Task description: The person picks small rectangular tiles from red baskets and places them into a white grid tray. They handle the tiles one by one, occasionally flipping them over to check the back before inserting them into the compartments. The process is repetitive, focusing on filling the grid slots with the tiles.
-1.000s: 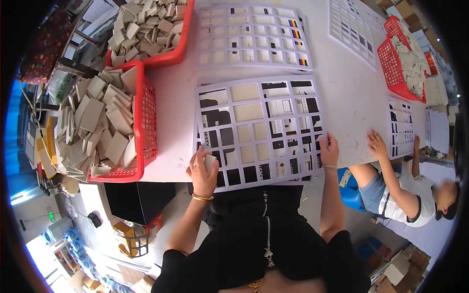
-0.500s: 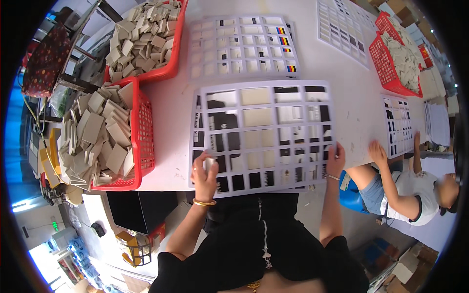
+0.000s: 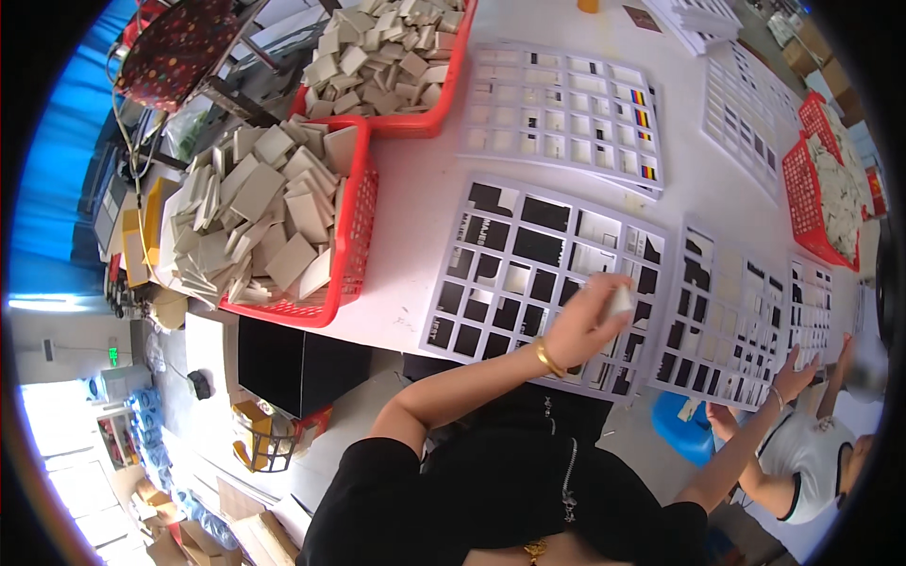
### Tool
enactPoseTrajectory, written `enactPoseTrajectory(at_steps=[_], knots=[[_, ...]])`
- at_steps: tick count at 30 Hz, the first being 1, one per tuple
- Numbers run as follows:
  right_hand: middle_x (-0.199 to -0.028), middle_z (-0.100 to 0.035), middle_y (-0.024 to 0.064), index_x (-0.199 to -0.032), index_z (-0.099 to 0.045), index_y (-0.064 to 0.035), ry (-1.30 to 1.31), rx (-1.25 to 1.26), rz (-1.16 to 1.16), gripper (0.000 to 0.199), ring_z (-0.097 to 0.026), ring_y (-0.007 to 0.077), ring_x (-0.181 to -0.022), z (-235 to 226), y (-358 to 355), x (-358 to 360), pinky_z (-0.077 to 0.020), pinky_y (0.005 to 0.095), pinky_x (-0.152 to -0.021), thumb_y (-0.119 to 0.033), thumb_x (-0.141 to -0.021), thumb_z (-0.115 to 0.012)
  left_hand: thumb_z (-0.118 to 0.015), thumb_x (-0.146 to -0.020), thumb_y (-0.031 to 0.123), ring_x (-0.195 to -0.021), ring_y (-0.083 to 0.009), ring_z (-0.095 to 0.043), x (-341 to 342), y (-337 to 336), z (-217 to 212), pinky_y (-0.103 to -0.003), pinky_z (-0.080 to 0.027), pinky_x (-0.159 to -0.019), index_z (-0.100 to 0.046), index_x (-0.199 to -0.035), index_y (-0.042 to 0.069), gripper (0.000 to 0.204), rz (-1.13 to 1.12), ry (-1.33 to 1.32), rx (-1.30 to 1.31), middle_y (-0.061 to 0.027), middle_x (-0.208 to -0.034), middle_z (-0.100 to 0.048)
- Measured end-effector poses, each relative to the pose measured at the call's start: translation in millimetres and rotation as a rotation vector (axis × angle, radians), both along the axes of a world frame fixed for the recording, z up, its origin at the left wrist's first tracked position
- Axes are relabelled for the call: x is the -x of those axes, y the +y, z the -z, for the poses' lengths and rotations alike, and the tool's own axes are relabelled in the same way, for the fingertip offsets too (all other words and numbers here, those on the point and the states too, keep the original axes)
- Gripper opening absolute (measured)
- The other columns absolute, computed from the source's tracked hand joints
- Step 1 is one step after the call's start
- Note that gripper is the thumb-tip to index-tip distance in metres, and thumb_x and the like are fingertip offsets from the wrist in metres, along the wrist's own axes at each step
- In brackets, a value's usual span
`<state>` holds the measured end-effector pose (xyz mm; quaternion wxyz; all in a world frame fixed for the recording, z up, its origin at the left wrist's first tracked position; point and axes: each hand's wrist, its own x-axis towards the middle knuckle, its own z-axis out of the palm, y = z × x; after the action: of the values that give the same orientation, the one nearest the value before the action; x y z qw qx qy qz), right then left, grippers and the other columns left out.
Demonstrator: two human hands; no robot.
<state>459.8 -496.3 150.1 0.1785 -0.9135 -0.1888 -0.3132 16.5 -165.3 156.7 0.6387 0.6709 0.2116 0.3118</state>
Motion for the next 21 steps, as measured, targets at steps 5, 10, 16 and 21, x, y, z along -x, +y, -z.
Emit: enactPoseTrajectory(at_steps=[5,10,16,21], knots=[[-0.131,-0.050,0.0146,-0.134,-0.045,-0.0028,0.293,-0.245,-0.286,0.057,-0.058,0.0230,-0.107,25,79,44,-0.0443,0.0370,-0.092,-0.032,-0.089,-0.064,-0.049,-0.079,-0.004,-0.089,-0.0218,-0.049,113,68,-27,-0.035,-0.042,-0.080,-0.056,-0.104,0.002,0.027,-0.386,0.033,-0.353,-0.0109,-0.090,-0.049],[-0.129,-0.052,0.0088,-0.132,-0.048,-0.0056,0.516,-0.381,-0.550,0.047,-0.059,0.0168,-0.098,55,150,75,-0.0457,0.0320,-0.087,-0.021,-0.089,-0.063,-0.048,-0.094,0.011,-0.059,-0.0101,-0.039,251,134,-61,-0.029,-0.037,-0.057,-0.048,-0.074,0.004,0.021,-0.875,0.230,-0.299,0.0006,-0.067,-0.042],[-0.121,-0.054,0.0074,-0.125,-0.052,-0.0049,0.569,-0.298,-0.882,0.040,-0.060,0.0139,-0.091,20,274,169,-0.0464,0.0291,-0.087,-0.008,-0.087,-0.063,-0.061,-0.087,0.018,-0.074,-0.0288,-0.059,298,196,-66,-0.038,-0.047,-0.062,-0.056,-0.101,0.004,0.020,-0.774,0.934,-0.972,-0.0119,-0.097,-0.056],[-0.121,-0.054,0.0081,-0.120,-0.055,-0.0049,0.556,-0.337,-1.200,0.038,-0.060,0.0129,-0.086,-19,338,255,-0.0474,0.0286,-0.084,-0.003,-0.083,-0.063,-0.074,-0.073,0.020,-0.095,-0.0328,-0.062,278,220,-59,-0.043,-0.053,-0.071,-0.043,-0.131,0.010,0.066,-0.637,1.411,-0.821,-0.0117,-0.128,-0.045]])
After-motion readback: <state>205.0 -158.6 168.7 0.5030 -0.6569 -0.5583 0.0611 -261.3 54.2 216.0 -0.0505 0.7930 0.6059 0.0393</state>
